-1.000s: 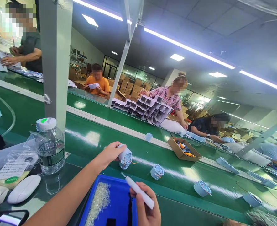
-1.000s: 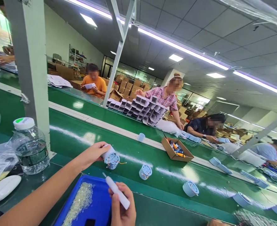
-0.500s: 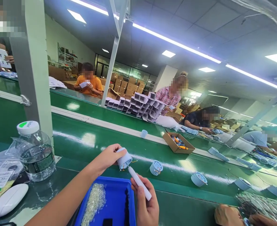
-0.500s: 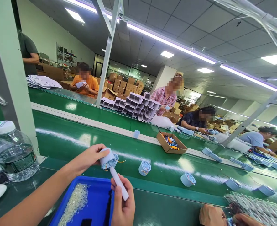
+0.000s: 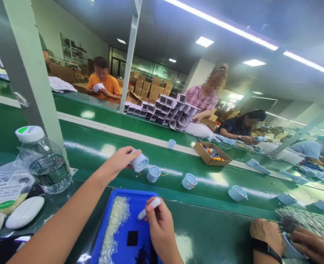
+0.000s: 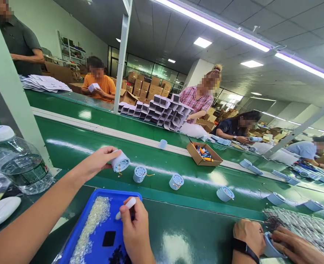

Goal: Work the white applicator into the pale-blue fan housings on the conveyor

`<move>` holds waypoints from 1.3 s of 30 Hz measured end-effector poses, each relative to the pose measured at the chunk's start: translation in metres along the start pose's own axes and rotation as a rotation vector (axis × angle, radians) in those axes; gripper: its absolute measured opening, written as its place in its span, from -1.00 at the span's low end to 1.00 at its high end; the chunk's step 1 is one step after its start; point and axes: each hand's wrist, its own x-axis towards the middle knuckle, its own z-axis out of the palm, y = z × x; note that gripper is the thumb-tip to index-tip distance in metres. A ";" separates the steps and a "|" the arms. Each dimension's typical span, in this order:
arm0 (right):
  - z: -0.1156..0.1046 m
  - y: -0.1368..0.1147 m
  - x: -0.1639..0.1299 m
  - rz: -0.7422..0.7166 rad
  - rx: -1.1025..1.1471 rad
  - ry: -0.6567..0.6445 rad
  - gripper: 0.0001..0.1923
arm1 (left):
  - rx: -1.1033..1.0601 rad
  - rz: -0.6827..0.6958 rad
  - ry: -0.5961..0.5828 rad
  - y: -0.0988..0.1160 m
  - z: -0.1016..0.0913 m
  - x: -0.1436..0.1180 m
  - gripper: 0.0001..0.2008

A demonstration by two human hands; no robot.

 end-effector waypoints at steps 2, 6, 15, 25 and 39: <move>0.002 -0.002 -0.003 -0.018 -0.056 -0.054 -0.79 | -0.003 0.004 0.012 0.001 -0.002 0.000 -0.63; 0.002 -0.006 -0.009 -0.068 -0.162 -0.135 -0.76 | -0.016 0.013 0.020 -0.001 -0.006 0.002 -0.63; 0.004 -0.007 -0.011 -0.106 -0.204 -0.193 -0.78 | -0.024 0.029 0.032 -0.007 -0.011 0.004 -0.61; 0.009 -0.004 -0.014 -0.331 -0.087 -0.057 -0.93 | -0.019 -0.004 0.043 -0.016 -0.004 0.006 -0.64; 0.012 0.007 0.006 -0.134 0.340 0.564 -0.73 | 0.028 -0.019 -0.118 -0.019 0.029 -0.003 -0.63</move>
